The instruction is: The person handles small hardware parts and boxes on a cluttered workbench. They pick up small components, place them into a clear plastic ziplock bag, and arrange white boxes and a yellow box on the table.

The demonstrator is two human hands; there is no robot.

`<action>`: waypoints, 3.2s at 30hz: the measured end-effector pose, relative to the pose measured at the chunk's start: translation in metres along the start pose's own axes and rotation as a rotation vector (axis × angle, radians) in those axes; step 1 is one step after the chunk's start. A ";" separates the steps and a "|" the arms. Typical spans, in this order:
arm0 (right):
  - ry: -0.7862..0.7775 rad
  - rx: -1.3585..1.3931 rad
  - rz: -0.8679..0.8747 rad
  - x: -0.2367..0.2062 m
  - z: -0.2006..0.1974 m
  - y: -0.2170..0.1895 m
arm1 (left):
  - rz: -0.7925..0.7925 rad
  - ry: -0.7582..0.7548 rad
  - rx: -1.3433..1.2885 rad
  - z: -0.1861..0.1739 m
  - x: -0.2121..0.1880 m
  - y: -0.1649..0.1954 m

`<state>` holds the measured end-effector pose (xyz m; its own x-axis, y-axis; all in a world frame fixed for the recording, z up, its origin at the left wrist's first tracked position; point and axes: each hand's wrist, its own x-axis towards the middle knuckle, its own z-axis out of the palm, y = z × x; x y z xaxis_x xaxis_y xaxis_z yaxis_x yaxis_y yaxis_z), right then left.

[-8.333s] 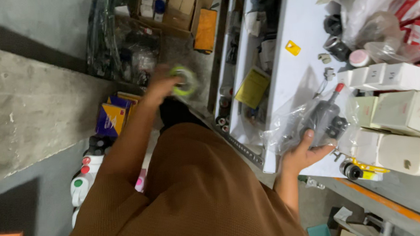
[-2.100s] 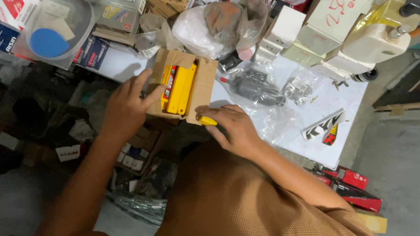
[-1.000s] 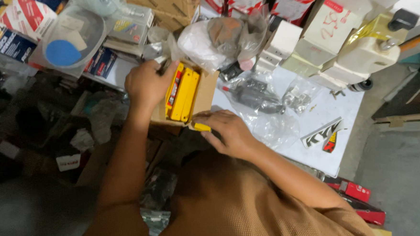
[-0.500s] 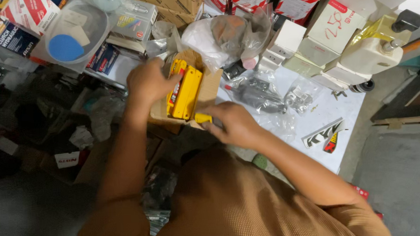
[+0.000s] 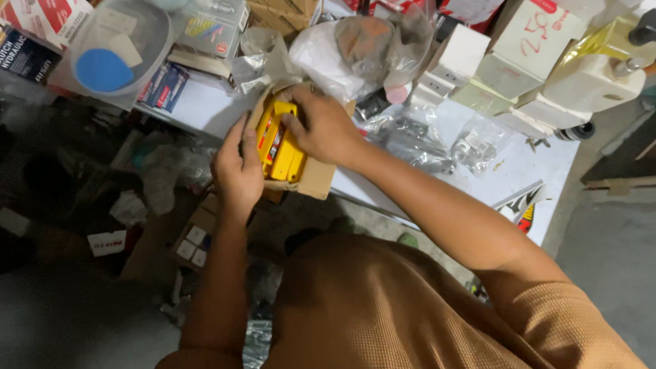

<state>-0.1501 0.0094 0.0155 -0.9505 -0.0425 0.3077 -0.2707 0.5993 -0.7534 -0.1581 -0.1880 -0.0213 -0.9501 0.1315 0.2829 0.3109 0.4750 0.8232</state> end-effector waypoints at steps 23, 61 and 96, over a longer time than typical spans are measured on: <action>-0.133 0.148 0.046 0.024 0.002 0.012 | 0.113 0.204 -0.224 0.022 -0.013 -0.004; -0.108 -0.156 0.117 0.032 0.009 0.011 | 0.184 0.196 0.001 0.015 -0.002 0.008; -0.218 0.202 0.156 0.050 0.024 0.060 | 0.173 0.204 0.015 0.013 0.000 0.009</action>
<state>-0.2178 0.0235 -0.0281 -0.9871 -0.1463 0.0645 -0.1235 0.4420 -0.8885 -0.1552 -0.1722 -0.0203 -0.8573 0.0345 0.5136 0.4665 0.4738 0.7469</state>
